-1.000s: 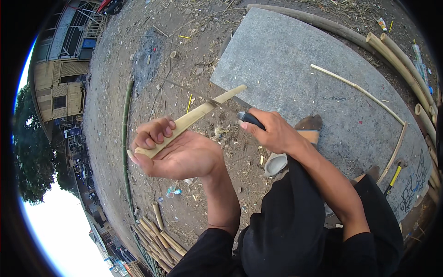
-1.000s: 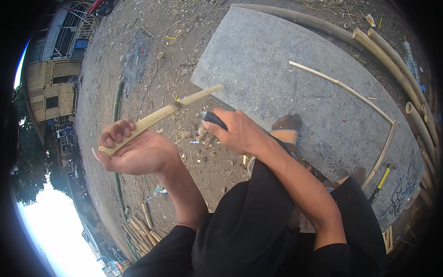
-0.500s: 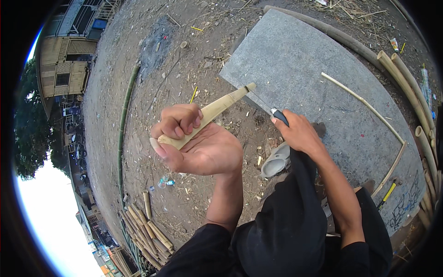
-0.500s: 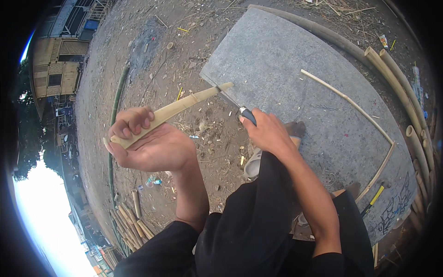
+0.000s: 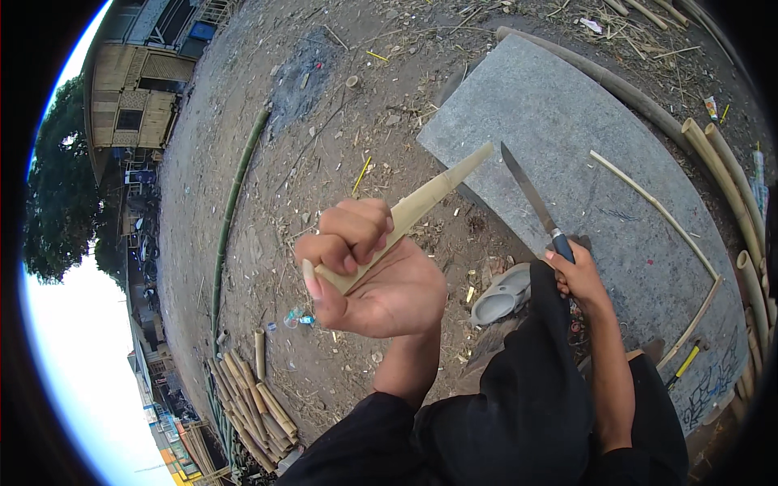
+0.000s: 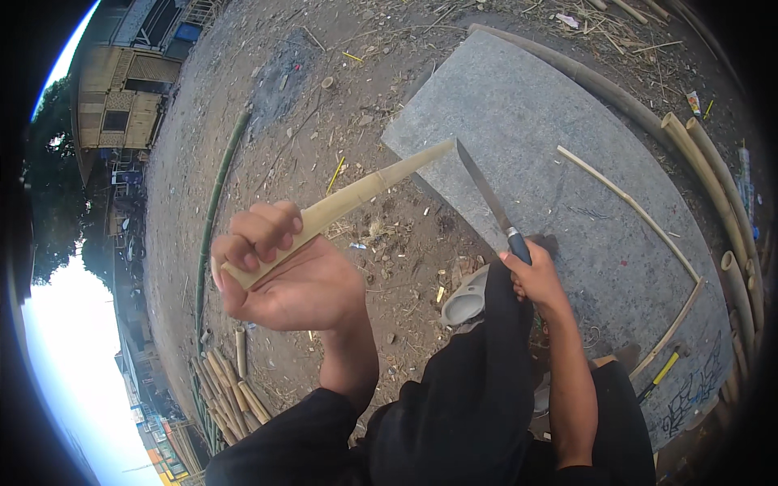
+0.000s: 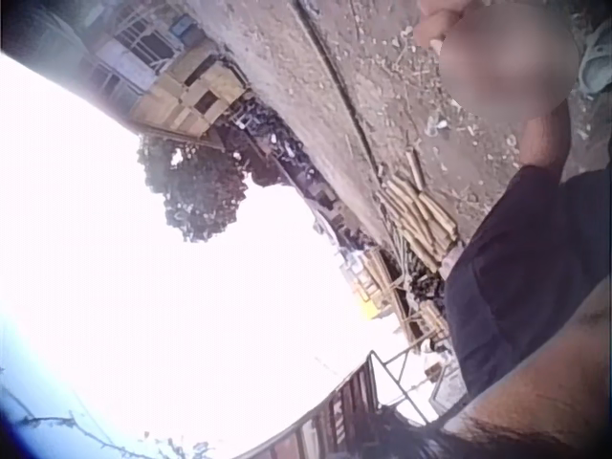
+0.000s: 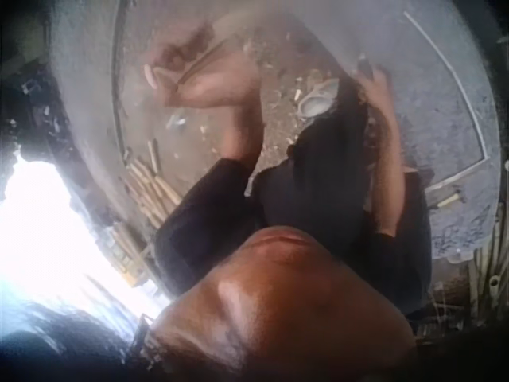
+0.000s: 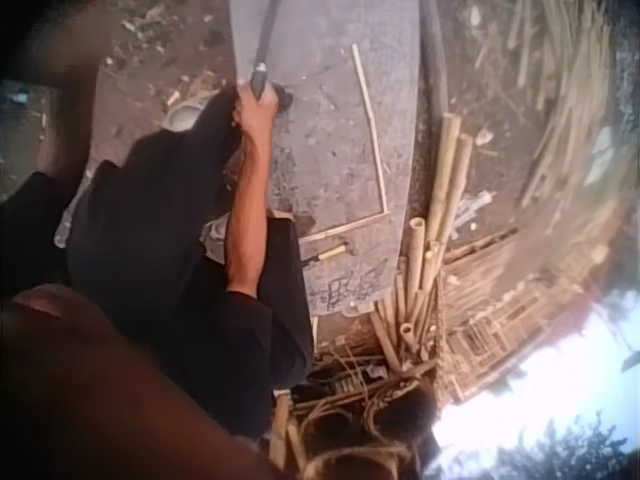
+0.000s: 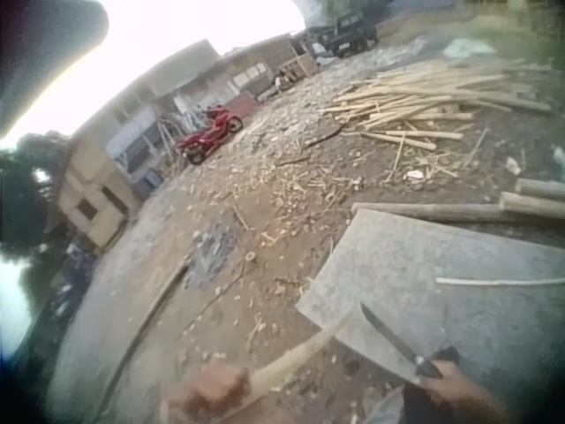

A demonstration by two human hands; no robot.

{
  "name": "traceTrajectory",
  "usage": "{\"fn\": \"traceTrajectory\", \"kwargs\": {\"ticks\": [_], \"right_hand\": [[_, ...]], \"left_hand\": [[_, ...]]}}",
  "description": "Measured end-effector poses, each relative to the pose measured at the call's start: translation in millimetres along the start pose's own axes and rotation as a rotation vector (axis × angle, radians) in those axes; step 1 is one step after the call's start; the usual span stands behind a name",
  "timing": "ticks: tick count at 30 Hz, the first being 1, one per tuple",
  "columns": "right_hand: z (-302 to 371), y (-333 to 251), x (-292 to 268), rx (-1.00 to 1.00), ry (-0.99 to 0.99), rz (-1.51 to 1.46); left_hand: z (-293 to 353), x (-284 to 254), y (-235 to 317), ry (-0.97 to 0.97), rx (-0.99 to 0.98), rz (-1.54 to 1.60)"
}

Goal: The person shaves strips of wood using a knife while sitting outdoors. The person holds the wood strip and scrapes it with the blade, then checks the fit against other wood pieces on a concrete surface.

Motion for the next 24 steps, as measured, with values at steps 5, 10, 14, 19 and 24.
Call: {"fn": "traceTrajectory", "kwargs": {"ticks": [5, 10, 14, 19, 24], "right_hand": [[11, -22, -19, -0.213, 0.228, -0.280], [22, -62, -42, -0.377, 0.395, -0.460], [21, -59, -68, -0.444, 0.475, -0.538], [32, -68, -82, -0.611, 0.497, -0.588], [50, -99, -90, -0.795, 0.642, -0.502]], "left_hand": [[-14, -14, 17, 0.095, -0.082, 0.216], [-11, -68, -16, 0.260, -0.369, 0.438], [2, -107, -36, 0.479, -0.500, 0.437], [20, -143, -63, 0.663, -0.647, 0.403], [38, -183, -115, 0.804, -0.774, 0.504]]}}
Point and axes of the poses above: each hand's wrist, its own z-axis away from the middle knuckle, its own x-axis out of the palm, y = z × x, the point moved 8 cm from there along -z, towards the middle knuckle, and after that the axes turned 4 degrees about z, right-handed, at the moved point
